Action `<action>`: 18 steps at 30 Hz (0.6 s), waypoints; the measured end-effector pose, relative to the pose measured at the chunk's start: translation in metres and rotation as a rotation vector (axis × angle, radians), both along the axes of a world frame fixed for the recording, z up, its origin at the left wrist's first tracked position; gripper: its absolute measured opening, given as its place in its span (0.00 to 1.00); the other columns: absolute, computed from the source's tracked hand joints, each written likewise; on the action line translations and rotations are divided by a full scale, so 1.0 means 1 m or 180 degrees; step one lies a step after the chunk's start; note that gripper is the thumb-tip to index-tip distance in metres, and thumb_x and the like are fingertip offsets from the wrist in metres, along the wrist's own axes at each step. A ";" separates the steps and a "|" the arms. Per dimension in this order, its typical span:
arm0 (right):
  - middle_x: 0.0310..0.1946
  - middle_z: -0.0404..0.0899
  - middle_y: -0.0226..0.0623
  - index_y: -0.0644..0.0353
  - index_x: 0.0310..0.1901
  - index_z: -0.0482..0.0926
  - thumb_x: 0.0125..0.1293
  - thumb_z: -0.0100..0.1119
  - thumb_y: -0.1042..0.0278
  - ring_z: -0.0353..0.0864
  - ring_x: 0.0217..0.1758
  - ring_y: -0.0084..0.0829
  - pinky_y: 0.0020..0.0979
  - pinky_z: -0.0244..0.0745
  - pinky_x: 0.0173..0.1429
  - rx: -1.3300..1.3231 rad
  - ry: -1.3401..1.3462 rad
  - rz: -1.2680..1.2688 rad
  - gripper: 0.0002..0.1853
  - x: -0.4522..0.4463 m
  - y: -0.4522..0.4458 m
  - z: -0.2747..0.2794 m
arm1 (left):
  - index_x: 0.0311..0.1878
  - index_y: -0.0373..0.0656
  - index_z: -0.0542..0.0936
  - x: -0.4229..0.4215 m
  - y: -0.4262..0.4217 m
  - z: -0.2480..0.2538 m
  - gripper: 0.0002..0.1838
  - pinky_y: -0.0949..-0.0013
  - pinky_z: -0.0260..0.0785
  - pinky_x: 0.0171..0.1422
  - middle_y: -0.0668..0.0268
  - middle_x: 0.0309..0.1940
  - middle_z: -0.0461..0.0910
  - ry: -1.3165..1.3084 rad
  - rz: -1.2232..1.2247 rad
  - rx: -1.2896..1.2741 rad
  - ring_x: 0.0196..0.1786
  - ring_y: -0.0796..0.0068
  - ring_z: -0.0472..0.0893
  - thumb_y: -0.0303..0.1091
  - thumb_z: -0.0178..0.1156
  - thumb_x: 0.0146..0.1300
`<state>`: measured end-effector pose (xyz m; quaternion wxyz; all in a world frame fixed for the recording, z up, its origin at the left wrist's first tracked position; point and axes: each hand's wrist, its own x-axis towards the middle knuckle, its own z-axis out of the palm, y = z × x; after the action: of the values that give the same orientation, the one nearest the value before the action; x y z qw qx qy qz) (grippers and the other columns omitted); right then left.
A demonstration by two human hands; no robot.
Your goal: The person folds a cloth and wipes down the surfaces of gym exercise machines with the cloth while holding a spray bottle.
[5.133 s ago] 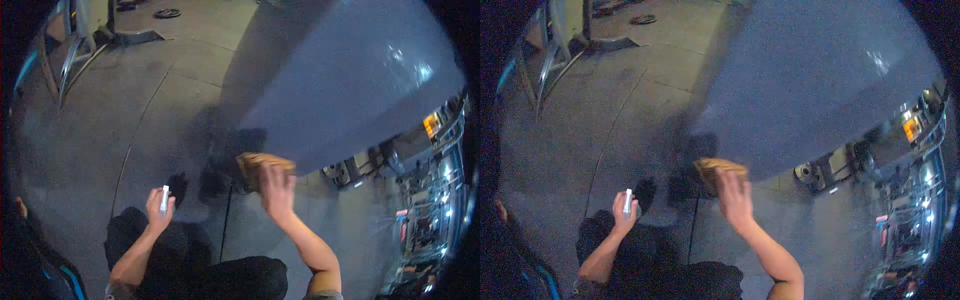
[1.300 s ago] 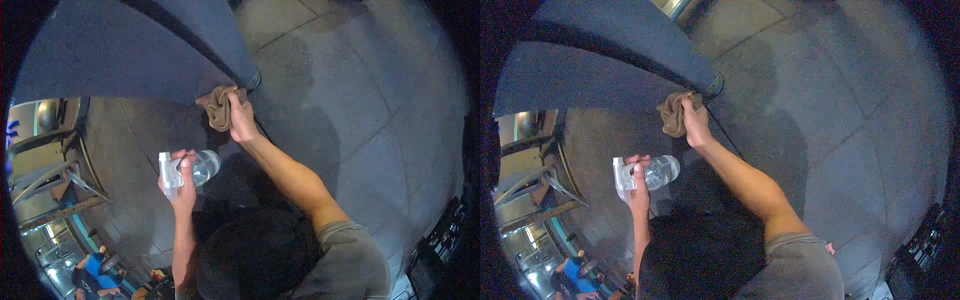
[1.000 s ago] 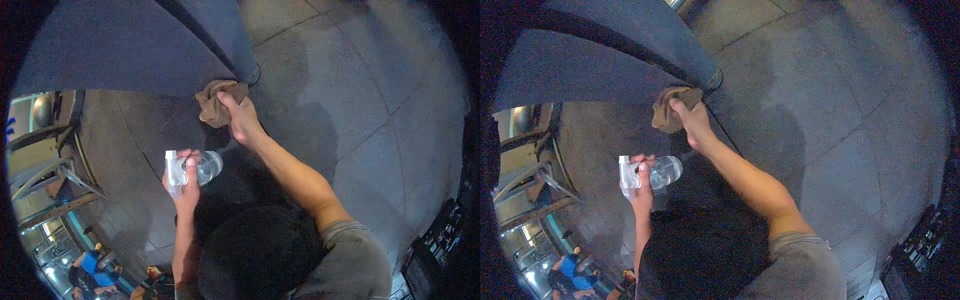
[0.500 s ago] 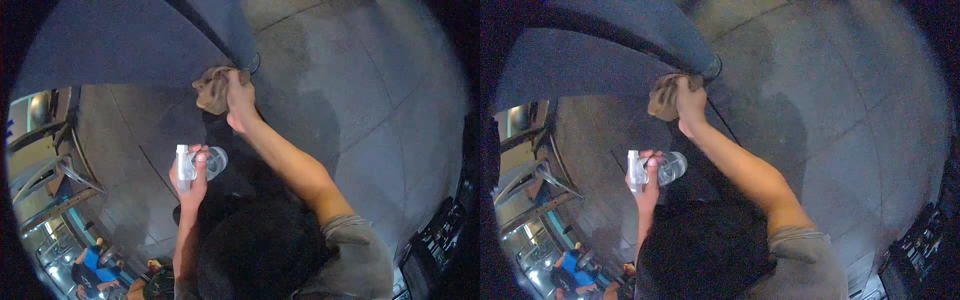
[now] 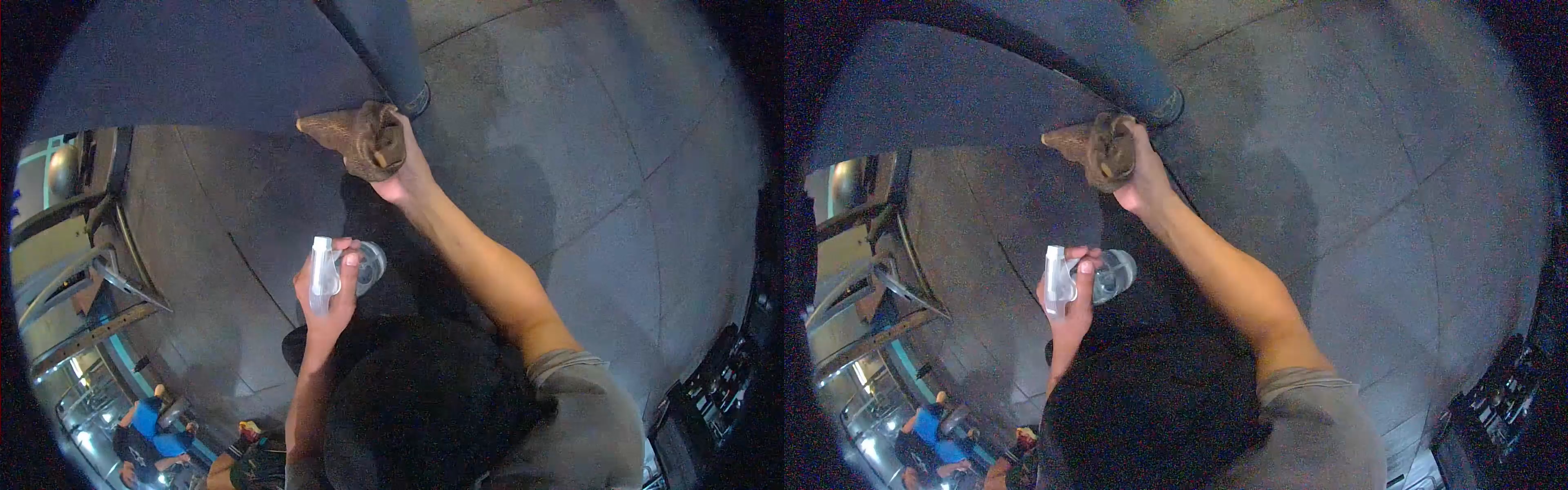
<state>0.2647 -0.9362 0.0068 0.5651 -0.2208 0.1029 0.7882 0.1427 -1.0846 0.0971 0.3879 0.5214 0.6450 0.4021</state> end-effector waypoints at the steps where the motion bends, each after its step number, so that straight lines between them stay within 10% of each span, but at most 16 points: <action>1: 0.46 0.81 0.37 0.60 0.52 0.75 0.70 0.57 0.55 0.82 0.49 0.36 0.40 0.76 0.56 -0.0194 -0.0249 -0.0068 0.18 -0.001 0.001 0.003 | 0.46 0.34 0.81 0.000 0.000 0.000 0.08 0.71 0.75 0.45 0.58 0.37 0.87 -0.0021 0.0037 -0.0037 0.40 0.74 0.86 0.28 0.62 0.68; 9: 0.38 0.82 0.33 0.66 0.45 0.81 0.70 0.58 0.60 0.80 0.42 0.27 0.32 0.74 0.48 -0.0095 -0.4470 0.0402 0.15 -0.014 0.012 0.005 | 0.46 0.35 0.81 0.002 0.002 -0.003 0.08 0.71 0.75 0.46 0.60 0.36 0.87 0.0010 -0.0042 -0.0039 0.40 0.75 0.85 0.28 0.63 0.67; 18: 0.53 0.77 0.40 0.62 0.59 0.72 0.75 0.52 0.52 0.79 0.55 0.38 0.40 0.76 0.60 0.0000 -0.0644 -0.0038 0.22 0.007 -0.001 -0.003 | 0.46 0.35 0.81 0.003 0.000 0.002 0.09 0.70 0.75 0.47 0.60 0.36 0.87 0.0101 -0.0092 0.0012 0.40 0.75 0.85 0.29 0.64 0.67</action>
<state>0.2714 -0.9371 0.0043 0.5773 -0.2986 0.0466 0.7585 0.1458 -1.0846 0.0994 0.3823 0.5377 0.6428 0.3894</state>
